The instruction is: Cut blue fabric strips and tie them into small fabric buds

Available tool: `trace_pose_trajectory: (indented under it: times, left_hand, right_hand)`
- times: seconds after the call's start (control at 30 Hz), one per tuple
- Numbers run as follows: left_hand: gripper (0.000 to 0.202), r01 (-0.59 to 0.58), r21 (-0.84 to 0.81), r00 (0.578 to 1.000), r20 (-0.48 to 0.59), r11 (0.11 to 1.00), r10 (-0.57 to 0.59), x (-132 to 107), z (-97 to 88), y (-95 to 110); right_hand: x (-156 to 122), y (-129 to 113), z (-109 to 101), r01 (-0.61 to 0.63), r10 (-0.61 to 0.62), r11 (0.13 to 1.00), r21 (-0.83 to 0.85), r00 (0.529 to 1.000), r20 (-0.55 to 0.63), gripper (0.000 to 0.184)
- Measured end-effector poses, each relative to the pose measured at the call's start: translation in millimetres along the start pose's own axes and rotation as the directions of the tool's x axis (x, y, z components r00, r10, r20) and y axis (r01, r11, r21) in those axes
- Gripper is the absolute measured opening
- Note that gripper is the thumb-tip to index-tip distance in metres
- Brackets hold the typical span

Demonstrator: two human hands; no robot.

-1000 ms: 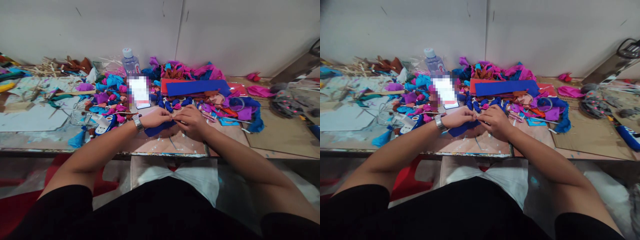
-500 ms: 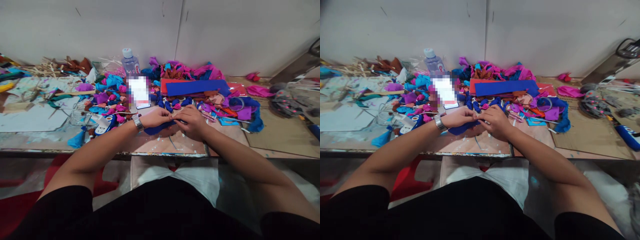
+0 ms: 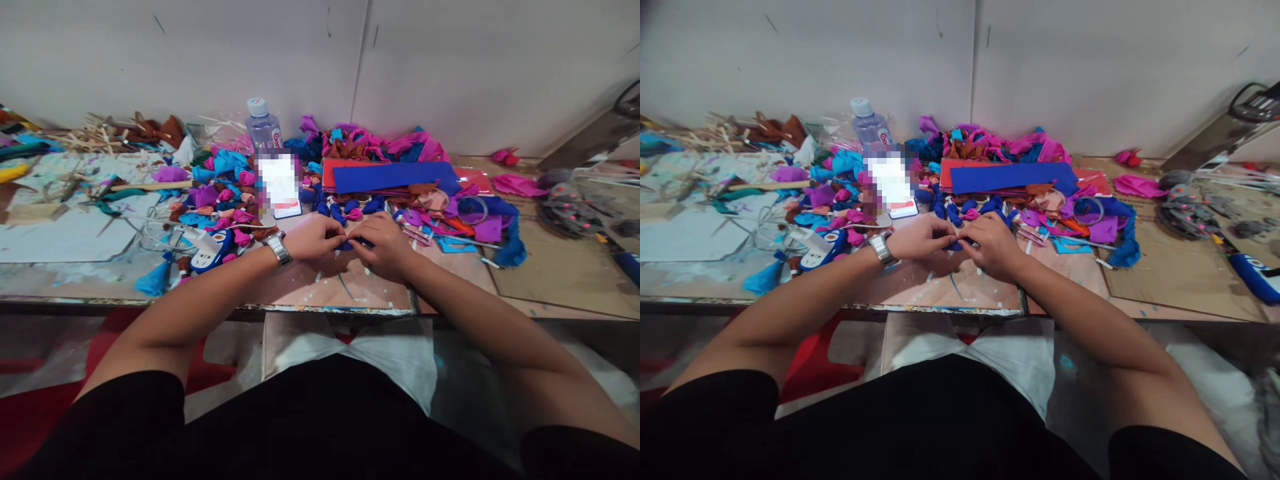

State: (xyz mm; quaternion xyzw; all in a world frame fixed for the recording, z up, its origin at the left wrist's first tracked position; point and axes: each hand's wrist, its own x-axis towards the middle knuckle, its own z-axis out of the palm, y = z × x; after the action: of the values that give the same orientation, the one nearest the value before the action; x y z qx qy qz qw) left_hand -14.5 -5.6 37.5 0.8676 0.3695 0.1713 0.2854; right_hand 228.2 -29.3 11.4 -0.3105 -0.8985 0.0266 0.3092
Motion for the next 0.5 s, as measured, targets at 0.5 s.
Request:
trace_pose_trajectory:
  times: [0.5]
  left_hand:
    - [0.03,-0.079,0.256,0.98,-0.16,0.963,0.122,-3.0,13.6,2.3]
  right_hand:
    - [2.8,-4.9,-2.1,-0.11,0.109,0.993,0.034,0.994,0.016,0.009]
